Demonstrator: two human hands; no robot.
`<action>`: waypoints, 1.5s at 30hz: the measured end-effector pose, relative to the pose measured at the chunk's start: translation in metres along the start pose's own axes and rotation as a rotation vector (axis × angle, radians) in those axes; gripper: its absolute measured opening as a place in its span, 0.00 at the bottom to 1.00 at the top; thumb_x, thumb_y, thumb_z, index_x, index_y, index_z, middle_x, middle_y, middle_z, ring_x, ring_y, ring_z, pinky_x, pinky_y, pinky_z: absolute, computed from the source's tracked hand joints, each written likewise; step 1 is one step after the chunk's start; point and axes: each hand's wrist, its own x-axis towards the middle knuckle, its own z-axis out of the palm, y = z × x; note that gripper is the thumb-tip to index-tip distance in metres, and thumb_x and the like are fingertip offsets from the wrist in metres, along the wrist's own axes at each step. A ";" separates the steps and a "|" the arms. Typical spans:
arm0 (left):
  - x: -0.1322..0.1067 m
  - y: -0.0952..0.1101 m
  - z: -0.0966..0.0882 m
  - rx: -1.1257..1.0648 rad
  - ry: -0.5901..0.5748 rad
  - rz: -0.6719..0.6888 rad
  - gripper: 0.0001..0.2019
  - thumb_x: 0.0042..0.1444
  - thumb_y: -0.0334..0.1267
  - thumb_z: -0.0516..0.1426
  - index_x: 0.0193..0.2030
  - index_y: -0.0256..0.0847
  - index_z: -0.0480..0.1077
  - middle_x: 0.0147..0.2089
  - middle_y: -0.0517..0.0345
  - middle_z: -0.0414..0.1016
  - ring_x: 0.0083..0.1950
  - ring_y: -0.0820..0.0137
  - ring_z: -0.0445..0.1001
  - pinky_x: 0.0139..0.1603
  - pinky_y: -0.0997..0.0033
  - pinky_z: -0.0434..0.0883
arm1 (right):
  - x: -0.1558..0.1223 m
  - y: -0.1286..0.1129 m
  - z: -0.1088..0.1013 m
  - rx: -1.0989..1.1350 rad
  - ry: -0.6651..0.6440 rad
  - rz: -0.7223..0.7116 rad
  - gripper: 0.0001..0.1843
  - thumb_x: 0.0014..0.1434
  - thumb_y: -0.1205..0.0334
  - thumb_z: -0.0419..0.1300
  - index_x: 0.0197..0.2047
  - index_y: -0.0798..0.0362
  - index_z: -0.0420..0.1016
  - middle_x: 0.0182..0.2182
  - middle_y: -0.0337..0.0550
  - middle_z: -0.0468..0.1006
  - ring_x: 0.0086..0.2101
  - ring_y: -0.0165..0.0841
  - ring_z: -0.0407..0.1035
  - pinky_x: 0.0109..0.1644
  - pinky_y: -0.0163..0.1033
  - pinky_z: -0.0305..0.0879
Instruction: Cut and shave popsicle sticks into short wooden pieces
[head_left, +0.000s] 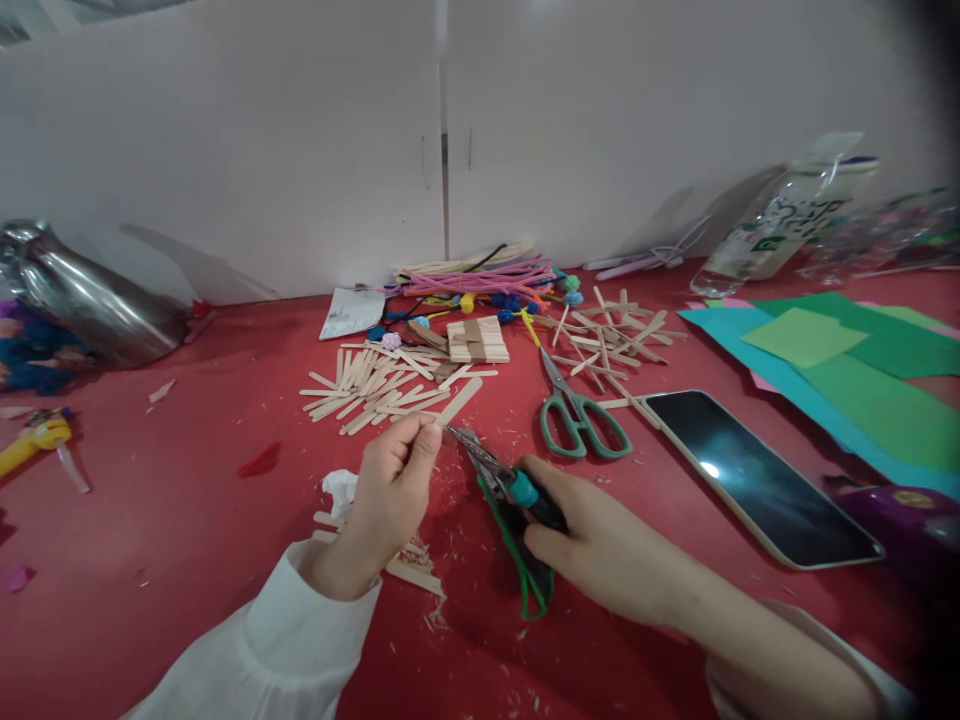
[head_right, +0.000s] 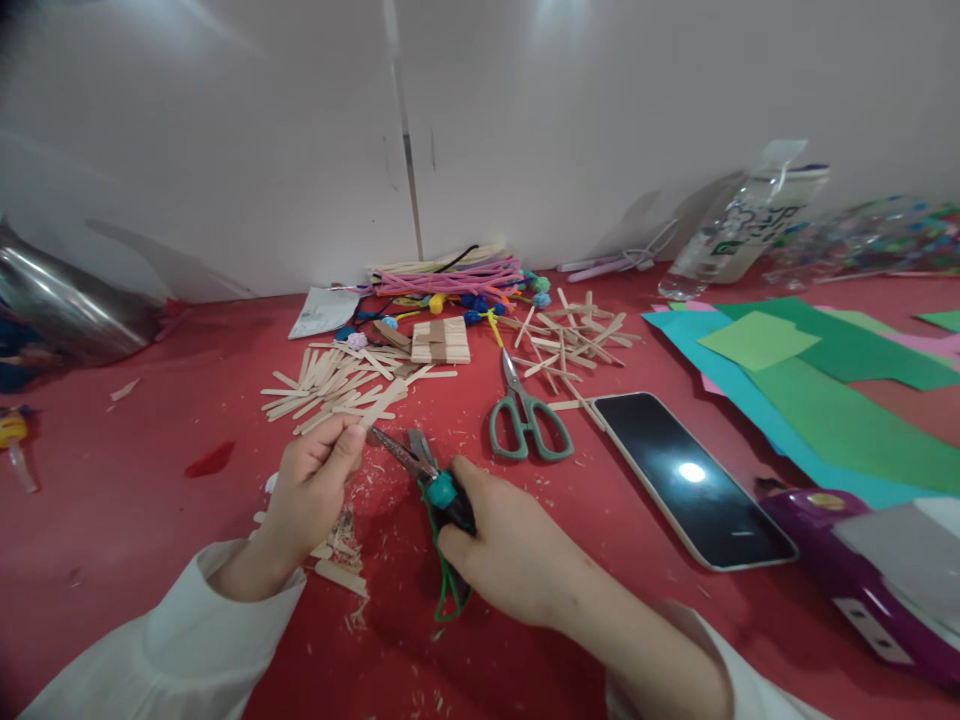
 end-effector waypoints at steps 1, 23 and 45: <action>0.000 0.000 0.000 -0.004 -0.002 -0.006 0.14 0.59 0.41 0.47 0.24 0.39 0.58 0.19 0.68 0.47 0.21 0.77 0.47 0.21 0.76 0.50 | 0.000 0.000 0.000 -0.001 0.002 0.001 0.08 0.48 0.72 0.49 0.28 0.49 0.53 0.23 0.34 0.63 0.24 0.29 0.57 0.27 0.34 0.48; -0.001 0.003 -0.002 0.056 -0.021 0.024 0.14 0.59 0.41 0.46 0.23 0.40 0.55 0.20 0.67 0.48 0.22 0.76 0.48 0.23 0.76 0.52 | 0.001 0.000 0.001 0.008 -0.003 0.004 0.08 0.48 0.71 0.49 0.28 0.49 0.53 0.23 0.34 0.63 0.24 0.30 0.58 0.27 0.34 0.49; -0.002 0.003 -0.003 0.070 -0.017 0.082 0.13 0.59 0.40 0.47 0.24 0.40 0.55 0.21 0.66 0.51 0.23 0.76 0.51 0.24 0.76 0.54 | -0.004 -0.009 0.005 -0.106 0.179 -0.007 0.11 0.48 0.72 0.51 0.26 0.49 0.50 0.21 0.34 0.61 0.23 0.30 0.57 0.26 0.34 0.47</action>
